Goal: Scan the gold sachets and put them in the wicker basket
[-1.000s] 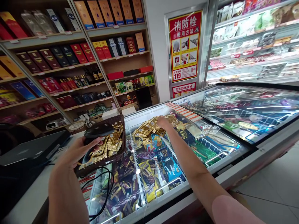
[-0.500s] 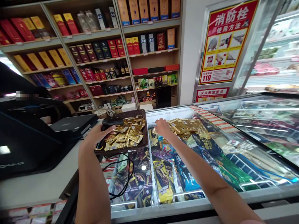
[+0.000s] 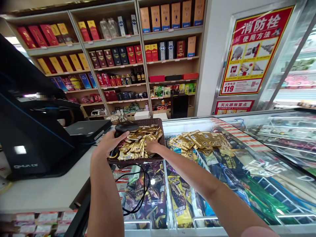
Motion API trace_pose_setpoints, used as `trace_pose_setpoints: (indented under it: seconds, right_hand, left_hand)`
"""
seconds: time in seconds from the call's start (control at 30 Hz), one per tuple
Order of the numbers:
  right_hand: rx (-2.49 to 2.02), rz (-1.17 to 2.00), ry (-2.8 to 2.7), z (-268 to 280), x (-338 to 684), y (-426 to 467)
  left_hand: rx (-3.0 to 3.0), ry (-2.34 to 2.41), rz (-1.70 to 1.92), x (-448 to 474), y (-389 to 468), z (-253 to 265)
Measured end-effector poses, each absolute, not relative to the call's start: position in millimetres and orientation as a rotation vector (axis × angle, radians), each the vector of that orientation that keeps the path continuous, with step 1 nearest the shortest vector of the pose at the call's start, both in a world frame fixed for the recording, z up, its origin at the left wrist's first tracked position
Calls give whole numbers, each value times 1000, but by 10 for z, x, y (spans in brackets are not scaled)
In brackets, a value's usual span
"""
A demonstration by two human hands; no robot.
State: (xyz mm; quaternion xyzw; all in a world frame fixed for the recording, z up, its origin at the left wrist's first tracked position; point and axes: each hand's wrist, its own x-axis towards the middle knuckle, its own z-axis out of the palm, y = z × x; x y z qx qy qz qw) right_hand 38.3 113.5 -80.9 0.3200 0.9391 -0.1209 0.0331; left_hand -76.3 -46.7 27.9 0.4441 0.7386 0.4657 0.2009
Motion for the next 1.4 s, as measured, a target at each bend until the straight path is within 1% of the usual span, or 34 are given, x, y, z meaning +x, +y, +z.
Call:
trace_pose_setpoints:
  seconds: [0.23, 0.3, 0.43, 0.53, 0.6, 0.77, 0.83, 0.9, 1.0, 1.07, 1.4]
  right_hand:
    - [1383, -613, 2967, -690, 669, 1040]
    - [1469, -637, 2977, -667, 706, 1038]
    - [1502, -573, 3069, -620, 760, 1059]
    - [1524, -661, 3137, -565, 883, 1083]
    - [1547, -942, 3100, -534, 1049, 1102]
    - [1505, -2072, 2684, -504, 1673, 1199]
    - [1453, -2345, 2575, -478, 1904, 1275]
    - [1400, -2487, 2516, -429, 2086, 1371]
    - [1352, -2585, 2440, -341, 2283, 1510]
    - [1373, -2596, 2430, -293, 2382, 1572]
    - [1593, -2244, 2628, -145, 2587, 1545]
  left_hand:
    - [1277, 2041, 1262, -578, -459, 389]
    - [1289, 2043, 1254, -531, -450, 413]
    - [1305, 2044, 1269, -463, -413, 434]
    - [1332, 2085, 1249, -403, -388, 451]
    - [1357, 2079, 1226, -346, -378, 472]
    - [1397, 2002, 1226, -189, -326, 502]
    - [1409, 1974, 1236, -142, -284, 487]
    - [1431, 1919, 1224, -96, -240, 466]
    - [1466, 1839, 1192, -10, -184, 446]
    - [1483, 1835, 1162, 51, -157, 441]
    - [1555, 1832, 1054, 155, -128, 419]
